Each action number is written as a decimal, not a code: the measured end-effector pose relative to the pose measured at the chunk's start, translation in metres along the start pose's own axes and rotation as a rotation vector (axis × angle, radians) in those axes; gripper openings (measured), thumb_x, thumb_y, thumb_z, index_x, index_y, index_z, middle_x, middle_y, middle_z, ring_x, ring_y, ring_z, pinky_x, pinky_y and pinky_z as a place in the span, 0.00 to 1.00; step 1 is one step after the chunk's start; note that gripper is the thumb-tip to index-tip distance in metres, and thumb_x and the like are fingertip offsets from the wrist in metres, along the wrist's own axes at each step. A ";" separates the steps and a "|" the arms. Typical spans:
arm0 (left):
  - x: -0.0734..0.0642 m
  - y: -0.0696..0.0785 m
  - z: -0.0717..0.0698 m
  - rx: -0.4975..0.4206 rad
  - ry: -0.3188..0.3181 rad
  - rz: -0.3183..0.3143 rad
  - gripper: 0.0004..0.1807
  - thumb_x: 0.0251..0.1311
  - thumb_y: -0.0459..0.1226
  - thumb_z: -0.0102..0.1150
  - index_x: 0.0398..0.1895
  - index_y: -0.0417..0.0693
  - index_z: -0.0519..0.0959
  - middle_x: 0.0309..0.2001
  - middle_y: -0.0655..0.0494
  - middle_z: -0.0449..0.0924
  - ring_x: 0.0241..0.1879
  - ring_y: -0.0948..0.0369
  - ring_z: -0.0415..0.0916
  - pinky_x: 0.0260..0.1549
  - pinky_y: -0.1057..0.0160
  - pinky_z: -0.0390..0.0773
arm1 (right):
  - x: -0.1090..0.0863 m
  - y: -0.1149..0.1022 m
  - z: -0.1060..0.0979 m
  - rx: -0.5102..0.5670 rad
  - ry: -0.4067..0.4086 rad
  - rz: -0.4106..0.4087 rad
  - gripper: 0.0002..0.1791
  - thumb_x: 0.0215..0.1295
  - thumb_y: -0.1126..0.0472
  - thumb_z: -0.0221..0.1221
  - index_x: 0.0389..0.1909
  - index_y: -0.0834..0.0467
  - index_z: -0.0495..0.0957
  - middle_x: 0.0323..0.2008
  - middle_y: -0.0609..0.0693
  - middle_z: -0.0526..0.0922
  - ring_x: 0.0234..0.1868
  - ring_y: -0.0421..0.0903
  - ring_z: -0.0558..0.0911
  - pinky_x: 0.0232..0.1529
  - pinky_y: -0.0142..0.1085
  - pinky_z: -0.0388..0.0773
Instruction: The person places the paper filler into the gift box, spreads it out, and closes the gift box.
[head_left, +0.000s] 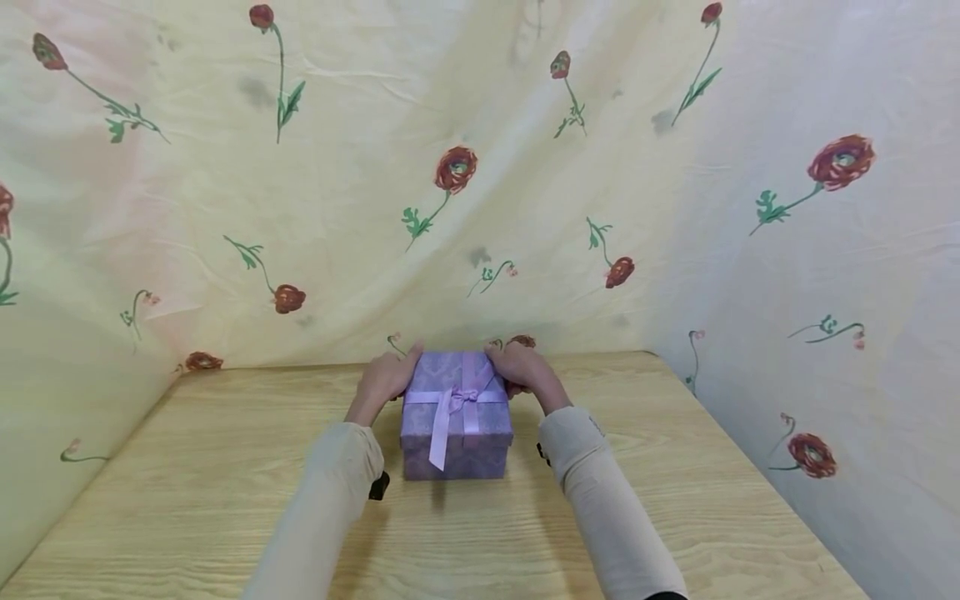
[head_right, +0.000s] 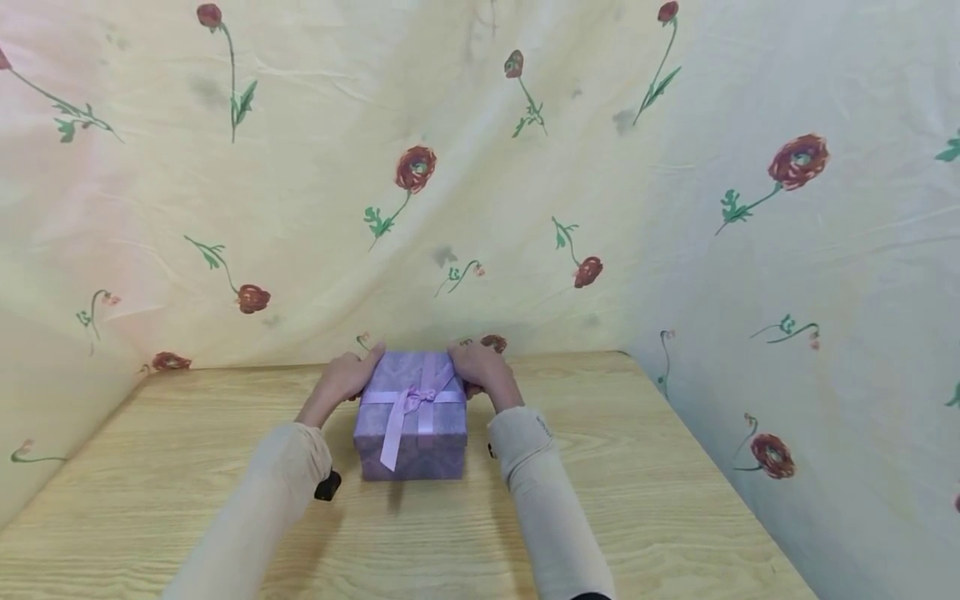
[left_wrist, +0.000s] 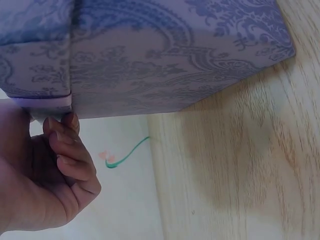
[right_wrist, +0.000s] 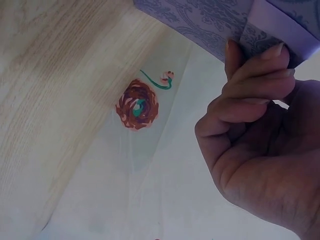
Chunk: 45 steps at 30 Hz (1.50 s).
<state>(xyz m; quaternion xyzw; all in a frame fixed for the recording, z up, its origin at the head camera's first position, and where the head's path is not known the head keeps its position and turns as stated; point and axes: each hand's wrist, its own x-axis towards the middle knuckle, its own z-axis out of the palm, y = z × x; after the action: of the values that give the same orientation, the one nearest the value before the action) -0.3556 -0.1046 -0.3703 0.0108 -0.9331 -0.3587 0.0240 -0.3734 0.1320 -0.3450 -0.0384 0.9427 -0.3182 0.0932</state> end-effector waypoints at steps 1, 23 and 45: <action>0.000 0.000 0.001 -0.003 0.000 -0.003 0.35 0.78 0.60 0.38 0.15 0.48 0.69 0.14 0.52 0.72 0.16 0.57 0.71 0.18 0.60 0.67 | 0.000 0.001 0.001 0.003 0.002 0.005 0.37 0.84 0.43 0.41 0.13 0.57 0.72 0.08 0.50 0.74 0.09 0.41 0.68 0.10 0.31 0.55; 0.000 -0.013 0.014 -0.045 -0.021 -0.053 0.35 0.76 0.63 0.37 0.30 0.42 0.77 0.21 0.49 0.75 0.19 0.58 0.71 0.19 0.60 0.69 | -0.005 0.014 0.026 -0.146 0.158 -0.026 0.36 0.84 0.40 0.39 0.28 0.60 0.82 0.22 0.52 0.81 0.24 0.49 0.82 0.27 0.41 0.74; -0.003 -0.017 0.019 -0.055 -0.019 -0.053 0.42 0.77 0.65 0.30 0.27 0.40 0.79 0.18 0.49 0.75 0.19 0.56 0.72 0.18 0.62 0.67 | -0.004 0.022 0.034 -0.103 0.247 -0.031 0.32 0.83 0.41 0.41 0.21 0.55 0.73 0.25 0.54 0.79 0.25 0.49 0.78 0.25 0.42 0.73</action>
<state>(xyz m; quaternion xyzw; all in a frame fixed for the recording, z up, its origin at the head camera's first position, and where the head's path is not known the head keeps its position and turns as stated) -0.3531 -0.1040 -0.3959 0.0313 -0.9224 -0.3848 0.0059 -0.3632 0.1301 -0.3845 -0.0182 0.9613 -0.2730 -0.0308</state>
